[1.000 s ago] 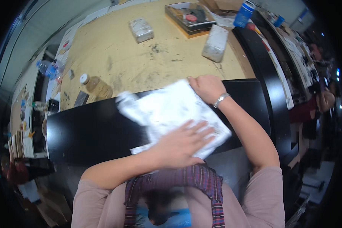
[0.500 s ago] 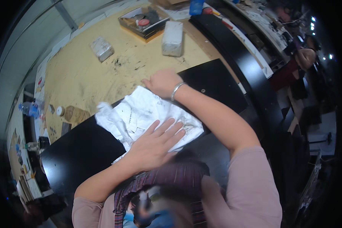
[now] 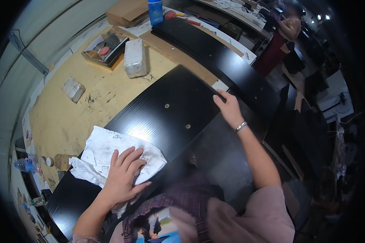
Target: The person wipes a black wooden panel with a white cloth, repeatedly applying liquid from a bottle and spreading it across the surface. They flip the panel to clean both sides and continue wiping until the surface appears uniformly treated.
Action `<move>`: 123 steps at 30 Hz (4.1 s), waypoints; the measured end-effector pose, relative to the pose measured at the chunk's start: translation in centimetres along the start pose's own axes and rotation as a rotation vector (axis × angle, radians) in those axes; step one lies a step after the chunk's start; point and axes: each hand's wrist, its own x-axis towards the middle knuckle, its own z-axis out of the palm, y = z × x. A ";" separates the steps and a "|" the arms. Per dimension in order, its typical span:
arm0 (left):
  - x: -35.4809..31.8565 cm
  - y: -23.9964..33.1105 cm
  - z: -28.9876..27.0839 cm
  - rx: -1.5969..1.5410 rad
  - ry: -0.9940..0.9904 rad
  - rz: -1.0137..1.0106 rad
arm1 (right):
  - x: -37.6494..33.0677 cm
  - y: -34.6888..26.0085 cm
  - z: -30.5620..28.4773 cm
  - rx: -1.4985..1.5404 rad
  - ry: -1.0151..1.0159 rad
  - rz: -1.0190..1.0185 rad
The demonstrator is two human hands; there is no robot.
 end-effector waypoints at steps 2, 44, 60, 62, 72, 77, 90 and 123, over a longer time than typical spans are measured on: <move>3.5 1.5 0.2 0.067 -0.012 -0.009 | 0.0 0.1 0.6 0.166 0.075 0.061; 29.3 5.4 3.0 0.156 0.280 0.119 | 0.6 1.5 2.7 0.609 0.157 -0.144; 29.0 -0.9 0.8 0.231 0.452 -0.067 | 1.0 1.1 2.6 0.624 0.141 -0.190; 31.0 -1.9 0.3 0.194 0.528 -0.036 | 1.1 0.8 2.6 0.633 0.150 -0.171; 29.6 -0.4 1.8 0.236 0.532 -0.012 | 0.7 0.5 2.7 0.527 0.151 -0.142; 24.5 0.2 1.4 0.211 0.418 -0.096 | 0.6 1.3 2.5 0.508 0.131 -0.139; 10.6 -2.0 1.2 0.175 0.425 -0.467 | 0.2 2.8 2.9 0.521 0.098 -0.071; 9.7 -4.0 1.6 0.092 0.592 -0.267 | 15.0 -6.3 9.0 -0.466 -0.328 -0.096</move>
